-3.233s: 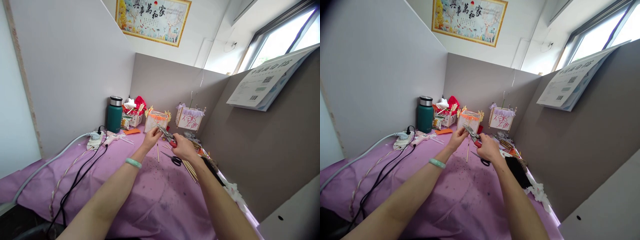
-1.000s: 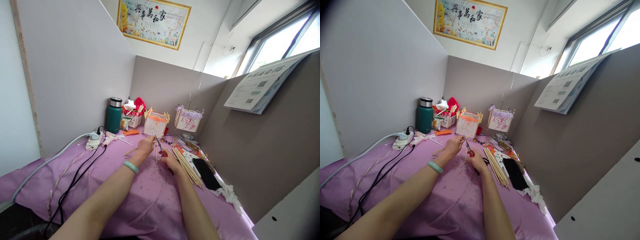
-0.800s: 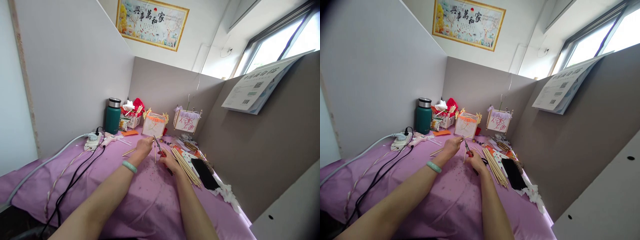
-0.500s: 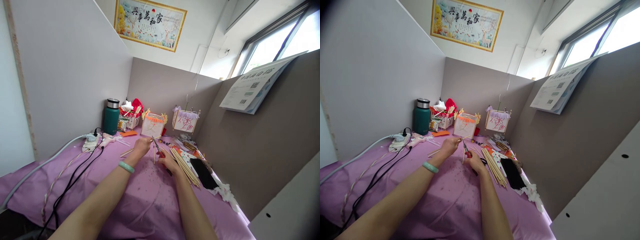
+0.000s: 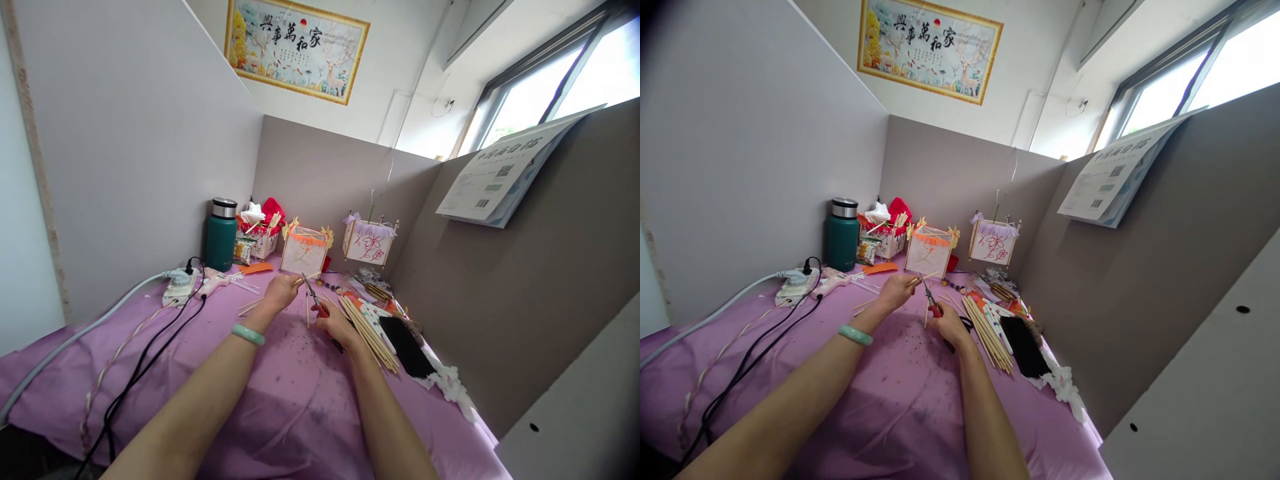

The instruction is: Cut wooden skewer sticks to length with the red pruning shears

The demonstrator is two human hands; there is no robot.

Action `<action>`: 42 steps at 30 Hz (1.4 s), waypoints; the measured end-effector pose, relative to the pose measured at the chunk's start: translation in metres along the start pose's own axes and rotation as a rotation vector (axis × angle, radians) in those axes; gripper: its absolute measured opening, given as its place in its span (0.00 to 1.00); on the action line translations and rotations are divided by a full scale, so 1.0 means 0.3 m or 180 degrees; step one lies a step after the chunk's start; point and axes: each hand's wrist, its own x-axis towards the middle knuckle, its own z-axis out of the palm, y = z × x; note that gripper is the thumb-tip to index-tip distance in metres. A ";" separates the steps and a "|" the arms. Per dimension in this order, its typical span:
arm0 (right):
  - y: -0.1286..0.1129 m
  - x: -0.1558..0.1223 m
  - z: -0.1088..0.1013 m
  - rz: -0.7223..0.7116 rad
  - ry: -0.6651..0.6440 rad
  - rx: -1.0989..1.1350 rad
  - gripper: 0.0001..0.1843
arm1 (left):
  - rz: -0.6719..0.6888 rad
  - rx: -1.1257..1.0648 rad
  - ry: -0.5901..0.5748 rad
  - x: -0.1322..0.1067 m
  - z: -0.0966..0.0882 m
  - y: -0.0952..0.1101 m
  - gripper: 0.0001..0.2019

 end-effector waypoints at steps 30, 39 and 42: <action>0.031 0.017 0.009 -0.0019 0.0014 0.0295 0.21 | -0.0153 0.0432 0.0308 -0.026 0.041 0.011 0.19; 0.020 0.005 0.000 -0.0061 -0.0111 0.0289 0.21 | -0.0179 0.0140 0.0181 -0.009 0.024 -0.007 0.21; 0.011 0.000 -0.004 0.0007 -0.0151 0.0224 0.21 | -0.0174 -0.0290 0.0066 0.002 0.019 -0.022 0.22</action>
